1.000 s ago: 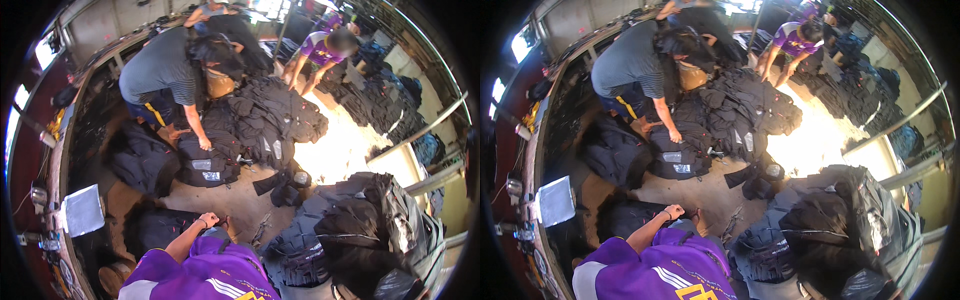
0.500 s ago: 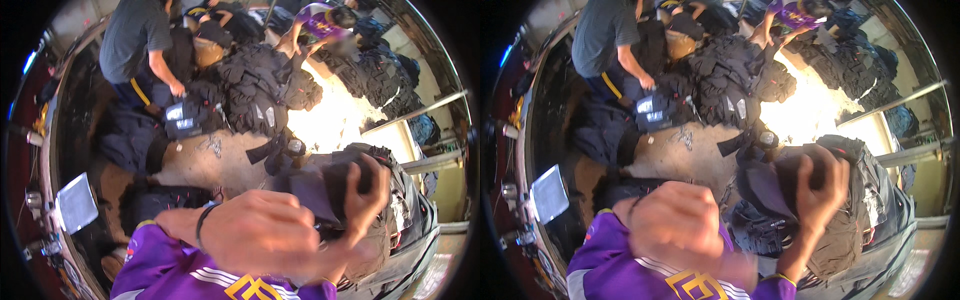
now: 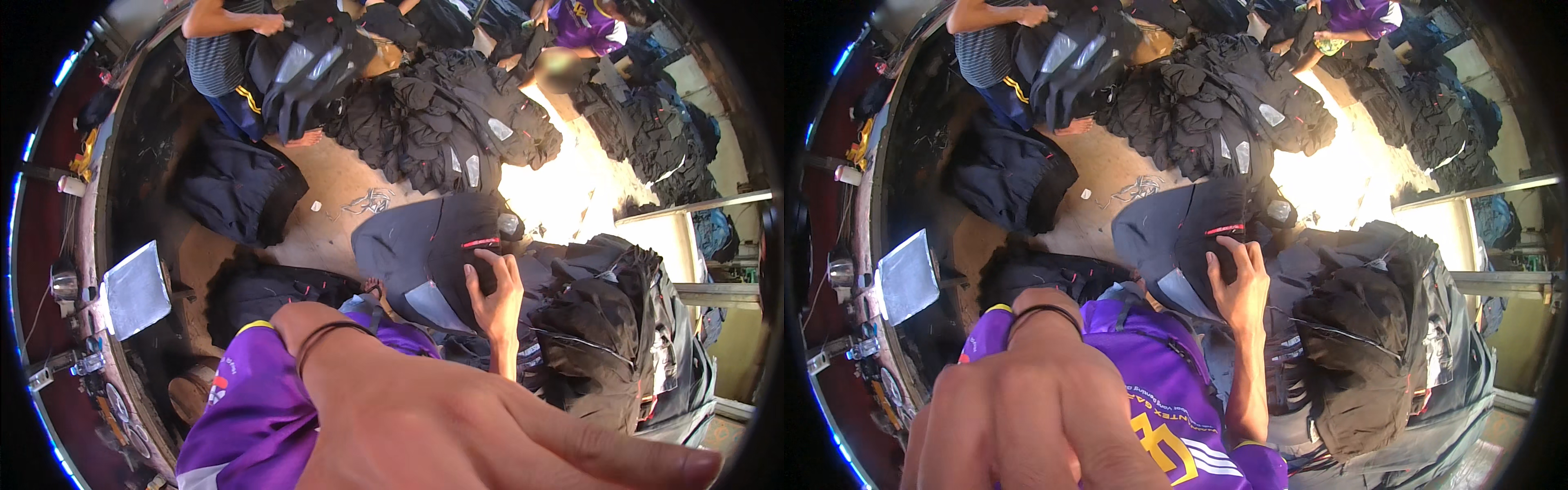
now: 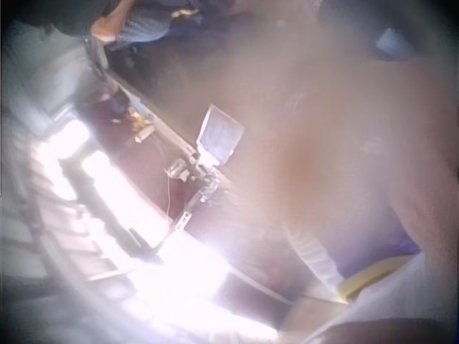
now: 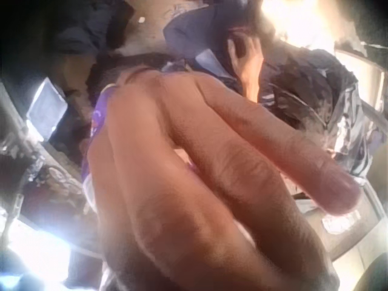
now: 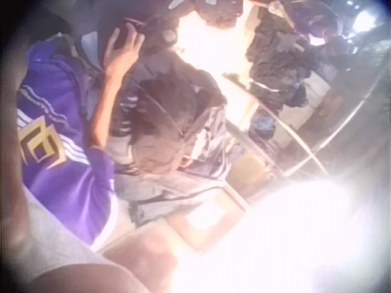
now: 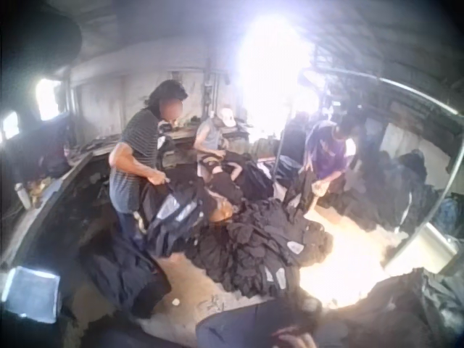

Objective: The person repeatedly picks up black fabric bags from a large pile on the floor, folds them by hand, and places them into a growing stack. The person handles the bags one at a time, smoothing and aligning them before stacking.

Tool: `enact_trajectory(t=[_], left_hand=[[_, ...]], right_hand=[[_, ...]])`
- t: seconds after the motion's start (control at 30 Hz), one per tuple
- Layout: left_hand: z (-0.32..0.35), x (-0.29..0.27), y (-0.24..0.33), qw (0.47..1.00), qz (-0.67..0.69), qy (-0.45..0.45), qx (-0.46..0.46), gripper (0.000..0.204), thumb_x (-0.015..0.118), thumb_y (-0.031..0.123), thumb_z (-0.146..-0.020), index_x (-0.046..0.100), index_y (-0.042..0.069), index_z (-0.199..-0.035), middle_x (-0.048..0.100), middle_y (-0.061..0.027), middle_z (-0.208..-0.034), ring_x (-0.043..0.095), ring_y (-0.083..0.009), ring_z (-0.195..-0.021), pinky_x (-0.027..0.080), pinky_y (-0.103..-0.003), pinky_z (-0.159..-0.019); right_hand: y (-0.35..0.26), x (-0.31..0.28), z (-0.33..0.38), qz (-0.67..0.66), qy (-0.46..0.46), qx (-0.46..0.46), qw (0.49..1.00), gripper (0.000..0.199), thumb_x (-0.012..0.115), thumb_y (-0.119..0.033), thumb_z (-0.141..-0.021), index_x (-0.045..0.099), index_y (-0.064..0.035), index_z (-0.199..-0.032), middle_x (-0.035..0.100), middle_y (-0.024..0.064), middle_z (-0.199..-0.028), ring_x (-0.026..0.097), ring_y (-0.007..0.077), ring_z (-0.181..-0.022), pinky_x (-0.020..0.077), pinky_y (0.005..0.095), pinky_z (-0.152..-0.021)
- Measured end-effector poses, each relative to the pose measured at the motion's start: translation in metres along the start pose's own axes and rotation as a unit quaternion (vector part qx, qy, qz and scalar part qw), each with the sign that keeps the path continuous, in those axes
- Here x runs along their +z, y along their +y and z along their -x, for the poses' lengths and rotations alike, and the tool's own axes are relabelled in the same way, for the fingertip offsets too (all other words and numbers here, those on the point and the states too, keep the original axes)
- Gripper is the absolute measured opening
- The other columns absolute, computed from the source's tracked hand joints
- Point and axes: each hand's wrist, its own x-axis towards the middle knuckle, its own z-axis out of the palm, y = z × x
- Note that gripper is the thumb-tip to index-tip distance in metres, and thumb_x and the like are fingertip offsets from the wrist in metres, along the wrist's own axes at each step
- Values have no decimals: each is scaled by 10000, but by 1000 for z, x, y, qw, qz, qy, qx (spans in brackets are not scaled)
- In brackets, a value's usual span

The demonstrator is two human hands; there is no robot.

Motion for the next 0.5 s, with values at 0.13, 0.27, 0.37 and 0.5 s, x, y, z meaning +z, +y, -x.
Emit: enact_trajectory(t=[0.13,0.27,0.37,0.5], left_hand=[[-2,6,-5,999,48,16,5,190,608,26,-888,635,53,-1074,669,-69,-874,654,-220,-742,555,-343,-680],[-5,10,-9,995,94,35,22,129,598,17,-896,638,54,-1013,680,-78,-878,666,-228,-747,567,-349,-684],[-3,12,-5,987,142,65,40,94,590,10,-902,640,55,-968,688,-84,-881,675,-235,-751,576,-353,-687],[-7,15,16,958,223,150,96,84,580,0,-911,643,56,-908,699,-93,-886,687,-243,-756,588,-359,-692]], right_hand=[[1,12,12,-3,-17,-9,1000,260,740,-146,-900,689,-119,-1153,586,139,-931,647,354,-778,522,446,-663],[6,16,29,-3,-22,38,999,247,720,-160,-911,692,-131,-1156,578,145,-941,648,374,-782,532,454,-670],[12,16,42,-9,-34,113,993,242,733,-87,-876,705,-79,-1117,596,159,-932,649,355,-856,531,414,-744],[21,13,56,-4,-9,118,993,236,727,-140,-890,704,-109,-1123,596,152,-932,662,366,-826,540,422,-723]])
